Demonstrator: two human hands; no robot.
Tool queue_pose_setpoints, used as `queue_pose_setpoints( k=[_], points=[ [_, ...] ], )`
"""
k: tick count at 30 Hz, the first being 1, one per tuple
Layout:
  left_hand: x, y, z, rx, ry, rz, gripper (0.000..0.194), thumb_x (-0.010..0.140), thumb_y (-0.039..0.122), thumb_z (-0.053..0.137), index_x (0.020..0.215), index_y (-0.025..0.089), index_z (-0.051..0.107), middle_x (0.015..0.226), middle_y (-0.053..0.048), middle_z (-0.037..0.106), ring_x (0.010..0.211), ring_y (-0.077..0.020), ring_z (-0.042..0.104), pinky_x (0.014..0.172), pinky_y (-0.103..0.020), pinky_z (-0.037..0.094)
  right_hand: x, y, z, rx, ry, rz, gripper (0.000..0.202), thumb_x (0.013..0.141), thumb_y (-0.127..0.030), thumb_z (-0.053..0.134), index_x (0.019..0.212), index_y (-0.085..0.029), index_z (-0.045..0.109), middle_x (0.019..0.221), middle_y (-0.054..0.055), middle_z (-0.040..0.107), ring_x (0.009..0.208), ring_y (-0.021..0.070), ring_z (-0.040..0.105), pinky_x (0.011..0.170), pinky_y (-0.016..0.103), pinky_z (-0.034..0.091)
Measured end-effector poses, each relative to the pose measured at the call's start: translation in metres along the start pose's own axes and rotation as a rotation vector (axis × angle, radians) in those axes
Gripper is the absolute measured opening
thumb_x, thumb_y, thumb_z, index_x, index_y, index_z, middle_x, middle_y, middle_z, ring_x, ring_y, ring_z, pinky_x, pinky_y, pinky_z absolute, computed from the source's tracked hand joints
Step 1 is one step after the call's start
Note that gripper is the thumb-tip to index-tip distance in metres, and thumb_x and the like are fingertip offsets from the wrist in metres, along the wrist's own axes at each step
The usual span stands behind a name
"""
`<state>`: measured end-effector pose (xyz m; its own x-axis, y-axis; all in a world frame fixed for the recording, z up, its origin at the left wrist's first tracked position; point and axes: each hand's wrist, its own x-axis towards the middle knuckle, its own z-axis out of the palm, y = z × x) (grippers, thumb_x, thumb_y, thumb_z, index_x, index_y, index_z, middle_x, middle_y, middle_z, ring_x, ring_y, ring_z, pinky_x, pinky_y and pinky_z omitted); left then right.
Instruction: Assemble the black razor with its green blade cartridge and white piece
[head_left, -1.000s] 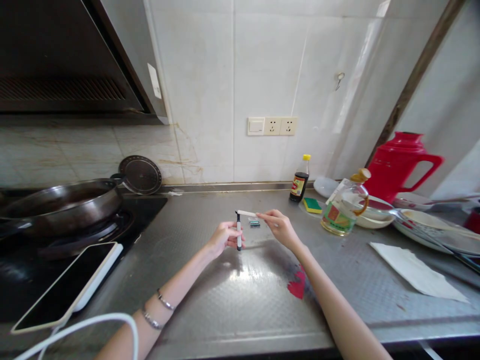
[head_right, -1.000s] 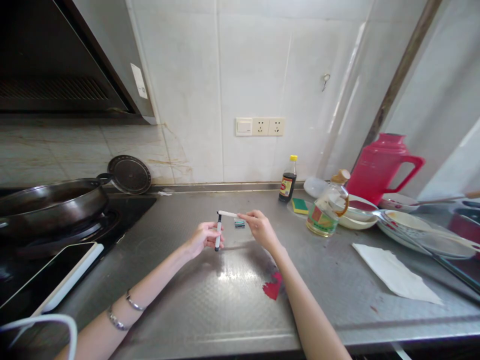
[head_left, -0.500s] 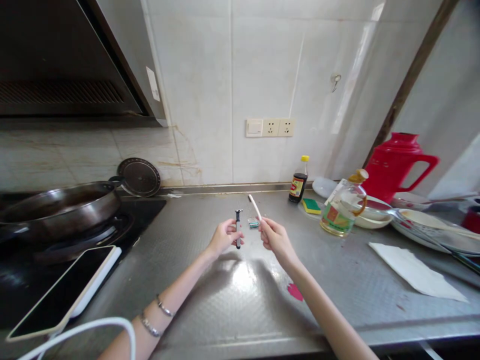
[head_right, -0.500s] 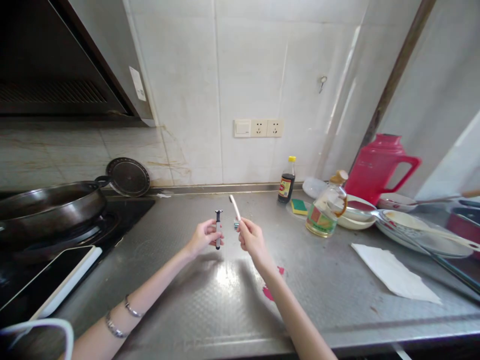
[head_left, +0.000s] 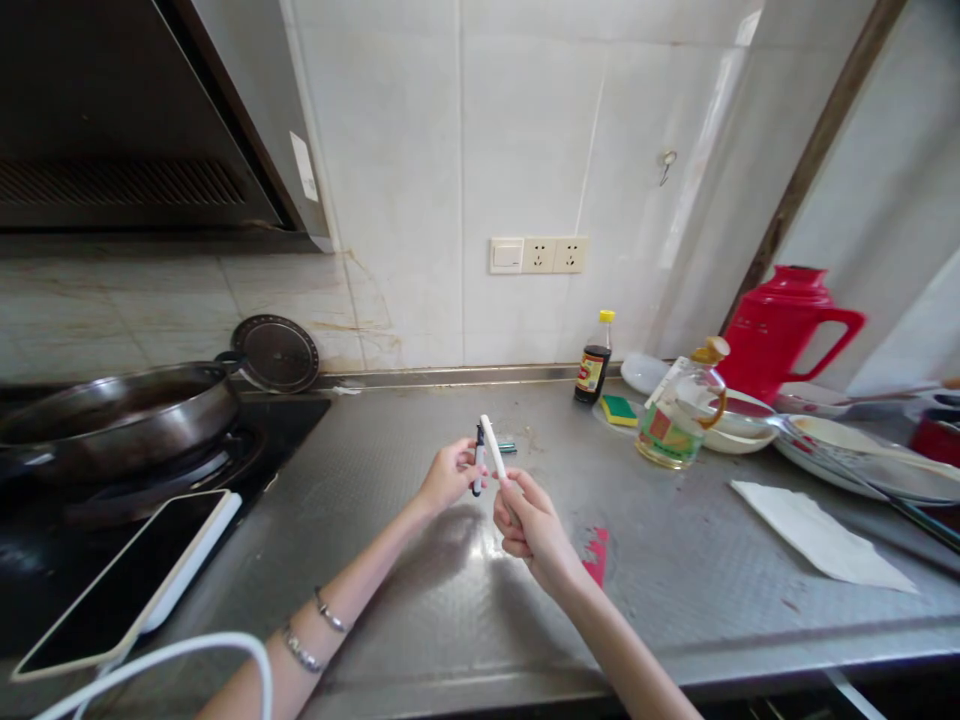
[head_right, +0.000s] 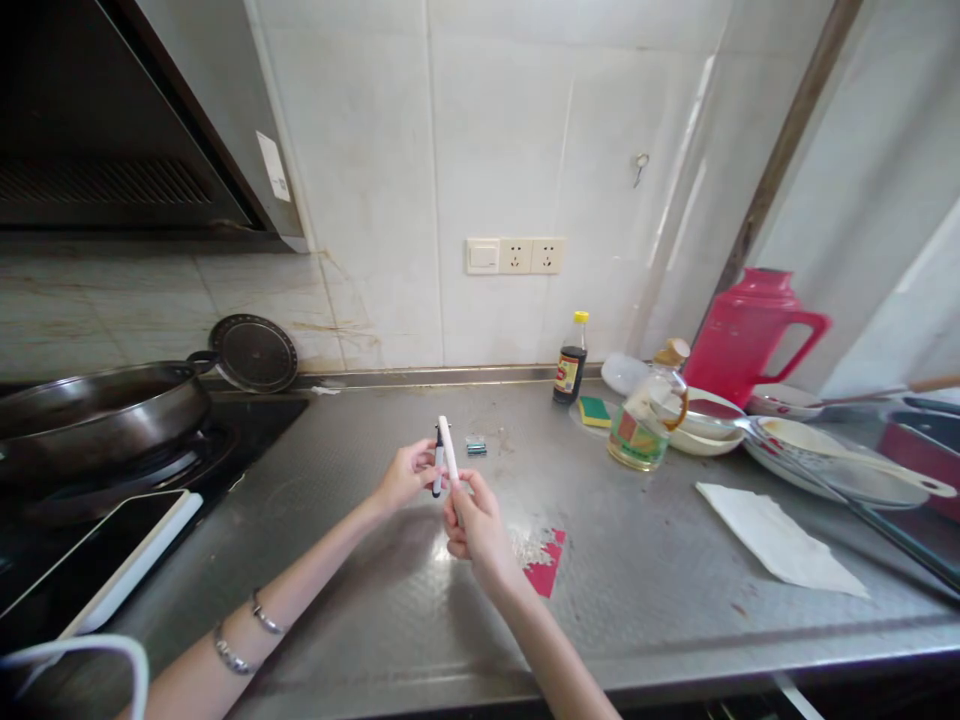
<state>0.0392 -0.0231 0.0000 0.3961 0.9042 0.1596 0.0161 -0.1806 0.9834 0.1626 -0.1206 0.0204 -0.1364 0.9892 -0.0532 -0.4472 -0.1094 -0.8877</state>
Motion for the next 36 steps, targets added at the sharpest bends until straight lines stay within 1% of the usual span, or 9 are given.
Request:
queue_pose_setpoints(
  k=[3,7,9,13,18,24,29,34,36],
  points=[
    [0.001,-0.001,-0.001,0.009,0.012,-0.004,0.037,0.065,0.022,0.065,0.098,0.012,0.052,0.067,-0.002,0.063,0.054,-0.0140,0.062,0.049,-0.022,0.046,-0.002,0.000,0.002,0.026,0.002,-0.009,0.039,0.069,-0.052,0.062,0.087,-0.023,0.042,0.049,-0.012,0.037,0.035,0.0011,0.015,0.032,0.012,0.005],
    [0.001,-0.002,0.000,-0.004,-0.011,-0.001,0.034,0.066,0.022,0.064,0.096,0.012,0.053,0.068,-0.003,0.063,0.054,-0.0128,0.061,0.049,-0.021,0.046,0.002,-0.004,0.005,0.055,0.018,-0.046,0.041,0.066,-0.049,0.066,0.087,-0.023,0.043,0.048,-0.012,0.037,0.035,0.0008,0.016,0.032,0.012,0.005],
    [0.000,-0.002,0.000,-0.003,-0.016,0.005,0.034,0.066,0.022,0.064,0.096,0.012,0.053,0.066,-0.001,0.062,0.053,-0.0124,0.060,0.049,-0.021,0.046,0.002,-0.001,0.007,0.061,0.023,-0.035,0.042,0.065,-0.050,0.066,0.086,-0.023,0.042,0.048,-0.012,0.037,0.035,0.0009,0.016,0.032,0.012,0.004],
    [0.001,-0.003,0.000,0.036,0.003,0.029,0.036,0.064,0.020,0.064,0.097,0.011,0.054,0.060,0.002,0.059,0.049,-0.0116,0.059,0.048,-0.021,0.045,-0.001,0.007,0.013,0.078,0.043,-0.022,0.040,0.068,-0.051,0.063,0.087,-0.023,0.043,0.049,-0.012,0.036,0.035,0.0006,0.016,0.032,0.012,0.005],
    [0.001,-0.004,0.002,0.040,-0.010,0.041,0.038,0.064,0.021,0.063,0.100,0.010,0.055,0.061,0.001,0.059,0.050,-0.0113,0.058,0.048,-0.021,0.044,-0.002,0.003,0.015,0.107,0.048,-0.051,0.039,0.067,-0.049,0.065,0.086,-0.023,0.043,0.048,-0.012,0.035,0.035,0.0007,0.015,0.032,0.012,0.005],
    [0.002,-0.005,-0.001,0.081,0.003,0.031,0.036,0.064,0.018,0.061,0.099,0.010,0.055,0.063,0.000,0.060,0.052,-0.0122,0.059,0.049,-0.022,0.045,-0.005,0.014,0.015,0.107,0.052,-0.031,0.037,0.071,-0.050,0.061,0.091,-0.023,0.044,0.050,-0.012,0.036,0.036,0.0008,0.018,0.033,0.012,0.006],
    [0.001,-0.002,0.000,0.045,-0.013,0.032,0.038,0.065,0.019,0.060,0.101,0.010,0.053,0.064,0.000,0.061,0.052,-0.0123,0.060,0.050,-0.022,0.046,-0.005,0.013,0.015,0.134,0.060,-0.064,0.037,0.070,-0.048,0.063,0.090,-0.023,0.044,0.049,-0.012,0.034,0.036,0.0008,0.014,0.032,0.012,0.005],
    [0.002,-0.004,0.000,0.065,0.003,0.038,0.026,0.066,0.018,0.059,0.091,0.011,0.054,0.063,-0.001,0.061,0.051,-0.0117,0.059,0.048,-0.021,0.045,-0.016,0.023,0.019,0.162,0.064,0.022,0.038,0.071,-0.048,0.063,0.091,-0.024,0.043,0.051,-0.011,0.036,0.038,0.0011,0.017,0.033,0.011,0.006],
    [0.002,-0.005,-0.001,0.076,0.015,0.039,0.026,0.067,0.018,0.058,0.091,0.011,0.054,0.065,-0.002,0.062,0.051,-0.0122,0.060,0.048,-0.022,0.045,-0.019,0.023,0.019,0.172,0.052,0.027,0.037,0.071,-0.047,0.063,0.091,-0.024,0.044,0.051,-0.011,0.036,0.038,0.0011,0.016,0.033,0.011,0.006]
  ],
)
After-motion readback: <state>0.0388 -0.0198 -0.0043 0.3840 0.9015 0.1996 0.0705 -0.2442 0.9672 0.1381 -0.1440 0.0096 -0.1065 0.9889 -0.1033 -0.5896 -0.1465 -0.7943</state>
